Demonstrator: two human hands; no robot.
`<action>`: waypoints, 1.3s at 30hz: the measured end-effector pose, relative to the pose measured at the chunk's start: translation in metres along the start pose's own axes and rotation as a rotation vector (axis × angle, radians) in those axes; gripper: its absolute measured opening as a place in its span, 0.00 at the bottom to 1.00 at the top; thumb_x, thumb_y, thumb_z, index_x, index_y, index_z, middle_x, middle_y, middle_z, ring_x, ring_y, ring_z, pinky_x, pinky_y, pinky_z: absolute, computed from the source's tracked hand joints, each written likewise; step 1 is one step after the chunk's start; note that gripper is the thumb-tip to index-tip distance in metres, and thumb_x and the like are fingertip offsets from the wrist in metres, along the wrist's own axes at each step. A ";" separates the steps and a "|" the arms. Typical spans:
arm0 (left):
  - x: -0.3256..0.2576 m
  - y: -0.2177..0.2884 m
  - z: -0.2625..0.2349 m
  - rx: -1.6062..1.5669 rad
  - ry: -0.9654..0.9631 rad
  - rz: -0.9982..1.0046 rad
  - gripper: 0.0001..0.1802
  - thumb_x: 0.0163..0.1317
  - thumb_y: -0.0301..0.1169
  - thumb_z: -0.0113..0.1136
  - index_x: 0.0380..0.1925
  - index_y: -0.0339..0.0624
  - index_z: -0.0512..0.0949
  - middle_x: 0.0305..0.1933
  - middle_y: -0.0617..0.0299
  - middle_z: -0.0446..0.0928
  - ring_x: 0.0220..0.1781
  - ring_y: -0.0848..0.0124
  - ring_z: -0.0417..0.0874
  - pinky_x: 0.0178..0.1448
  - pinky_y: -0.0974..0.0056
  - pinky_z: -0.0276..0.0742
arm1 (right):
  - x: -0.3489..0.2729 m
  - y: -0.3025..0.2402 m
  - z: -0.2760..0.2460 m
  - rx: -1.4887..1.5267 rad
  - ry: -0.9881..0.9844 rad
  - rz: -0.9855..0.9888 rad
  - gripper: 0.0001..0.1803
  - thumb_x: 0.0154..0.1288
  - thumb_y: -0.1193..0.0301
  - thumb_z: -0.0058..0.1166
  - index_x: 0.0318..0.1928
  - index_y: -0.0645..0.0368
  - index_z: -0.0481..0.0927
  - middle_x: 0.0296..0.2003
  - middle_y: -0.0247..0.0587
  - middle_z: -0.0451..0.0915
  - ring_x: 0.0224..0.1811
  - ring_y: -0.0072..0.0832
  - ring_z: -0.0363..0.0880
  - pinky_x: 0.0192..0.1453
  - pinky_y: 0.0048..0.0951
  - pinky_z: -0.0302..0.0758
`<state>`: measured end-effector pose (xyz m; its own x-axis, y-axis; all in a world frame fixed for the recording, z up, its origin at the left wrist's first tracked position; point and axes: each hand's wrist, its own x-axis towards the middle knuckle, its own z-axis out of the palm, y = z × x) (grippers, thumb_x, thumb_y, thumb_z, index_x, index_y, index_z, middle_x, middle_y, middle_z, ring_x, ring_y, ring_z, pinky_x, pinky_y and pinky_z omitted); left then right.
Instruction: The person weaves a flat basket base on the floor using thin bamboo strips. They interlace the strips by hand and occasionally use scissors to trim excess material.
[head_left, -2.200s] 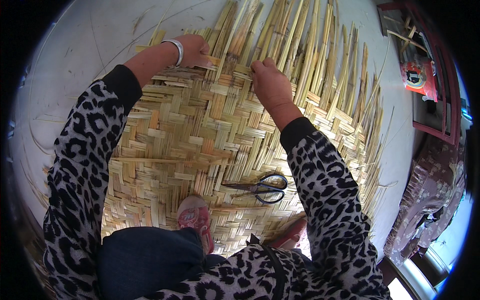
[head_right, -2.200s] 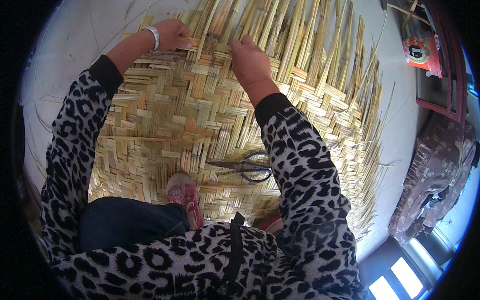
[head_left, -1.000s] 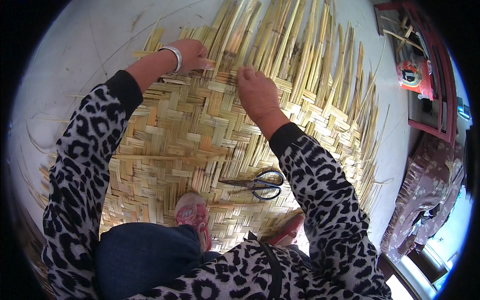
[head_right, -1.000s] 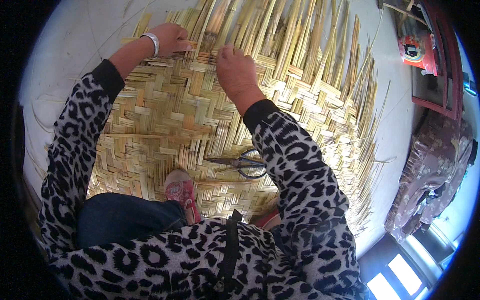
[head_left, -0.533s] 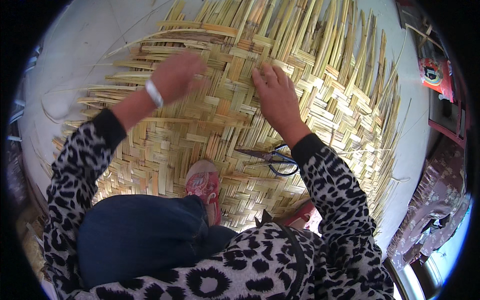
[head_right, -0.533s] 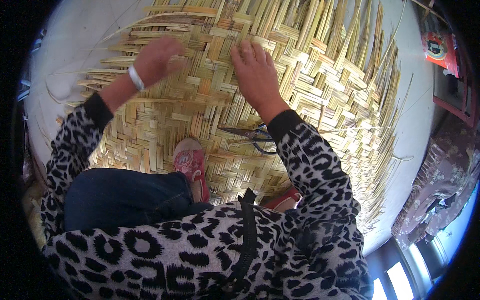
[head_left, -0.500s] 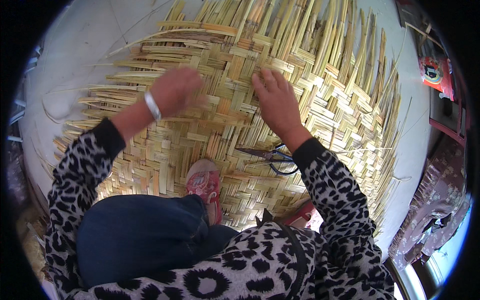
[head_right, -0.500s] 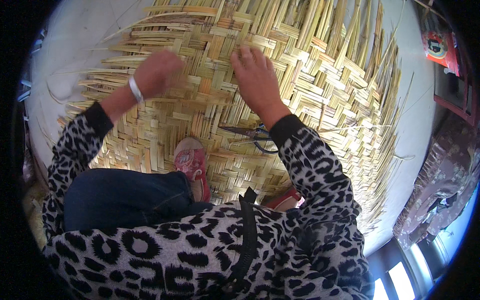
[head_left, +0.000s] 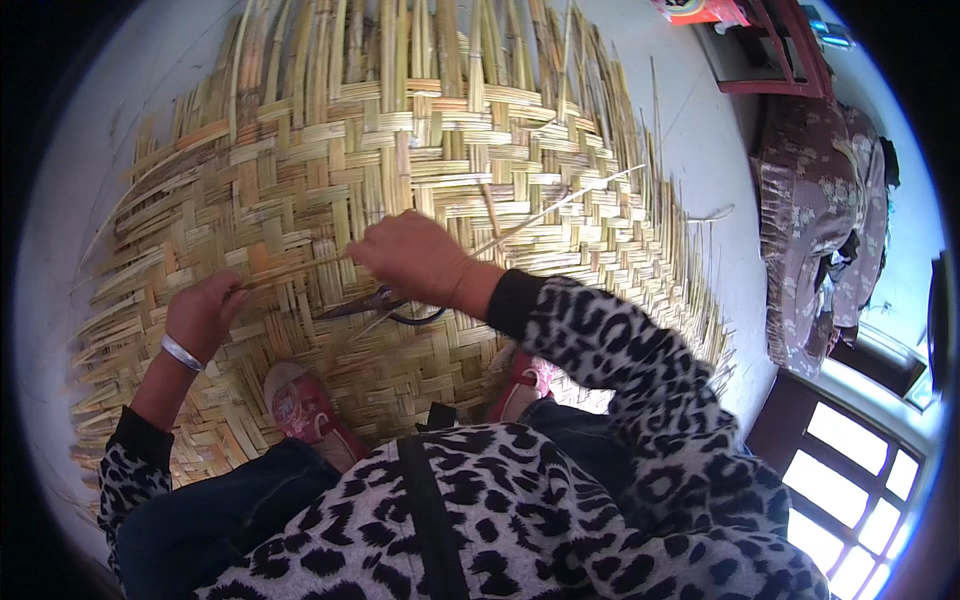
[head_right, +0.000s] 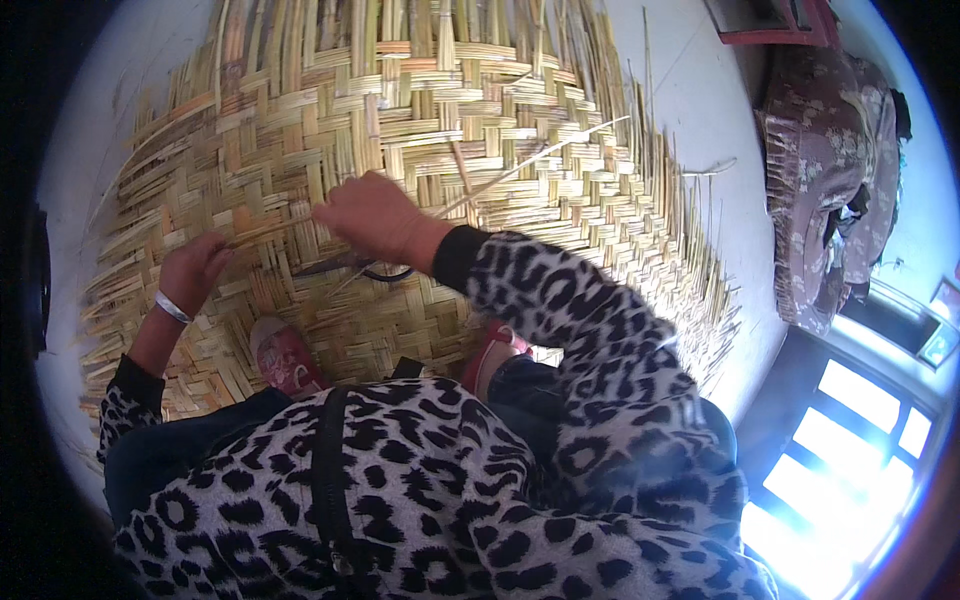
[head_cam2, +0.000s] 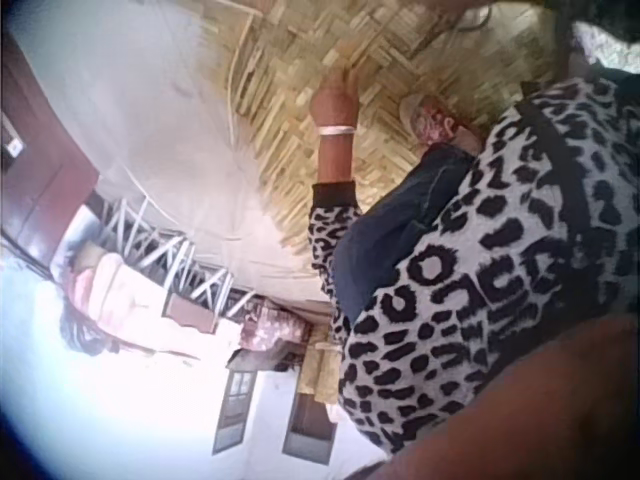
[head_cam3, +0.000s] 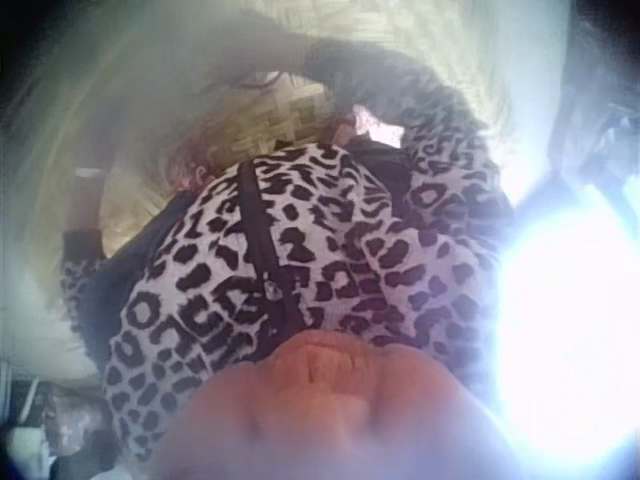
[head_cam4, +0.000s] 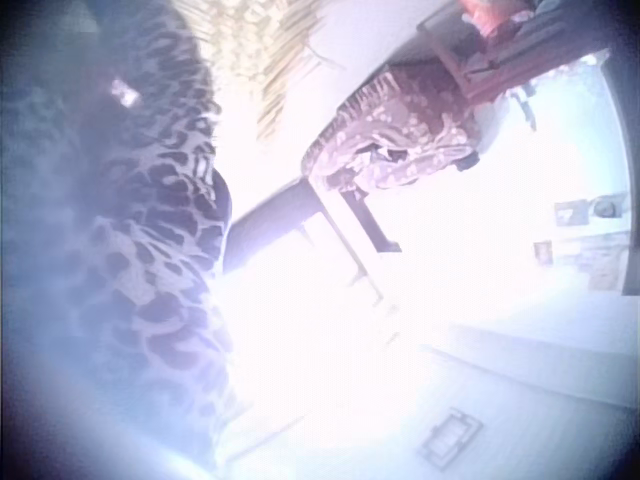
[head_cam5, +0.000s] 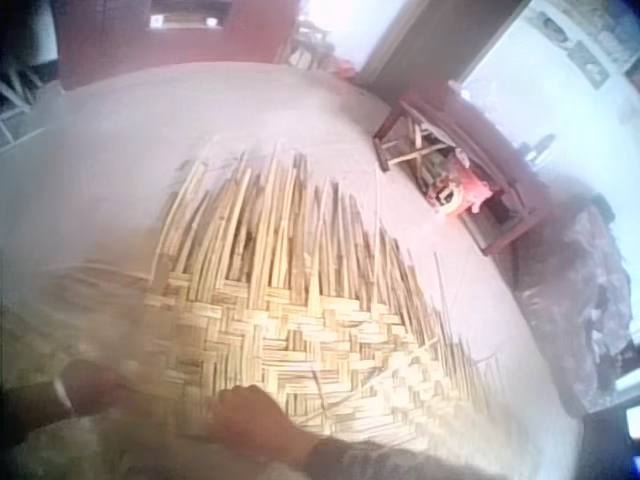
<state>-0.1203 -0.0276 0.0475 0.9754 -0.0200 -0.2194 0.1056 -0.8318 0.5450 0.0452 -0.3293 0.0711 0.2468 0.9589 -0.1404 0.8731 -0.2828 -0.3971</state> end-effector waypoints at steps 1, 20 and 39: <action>0.002 0.001 0.000 -0.066 0.013 -0.048 0.09 0.62 0.34 0.61 0.36 0.41 0.77 0.31 0.52 0.80 0.32 0.53 0.81 0.38 0.56 0.76 | -0.018 0.016 -0.008 -0.012 0.049 0.014 0.14 0.53 0.73 0.57 0.42 0.52 0.76 0.33 0.37 0.76 0.40 0.39 0.78 0.45 0.40 0.74; 0.013 0.008 -0.006 -0.258 0.025 -0.173 0.07 0.62 0.27 0.59 0.37 0.39 0.72 0.24 0.59 0.72 0.27 0.68 0.73 0.35 0.64 0.71 | -0.124 0.082 -0.018 -0.437 -0.240 0.057 0.03 0.60 0.69 0.51 0.33 0.53 0.76 0.34 0.36 0.76 0.35 0.33 0.80 0.36 0.38 0.74; 0.100 0.114 -0.142 -0.759 0.139 -0.147 0.11 0.67 0.32 0.54 0.45 0.37 0.76 0.31 0.65 0.78 0.31 0.78 0.80 0.31 0.71 0.79 | -0.009 0.081 -0.215 0.983 0.404 0.404 0.07 0.63 0.72 0.57 0.37 0.62 0.74 0.30 0.34 0.75 0.30 0.20 0.76 0.34 0.23 0.75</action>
<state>0.0170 -0.0457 0.2030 0.9513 0.1720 -0.2560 0.2896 -0.2125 0.9333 0.2044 -0.3552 0.2353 0.7081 0.6807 -0.1874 0.0350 -0.2990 -0.9536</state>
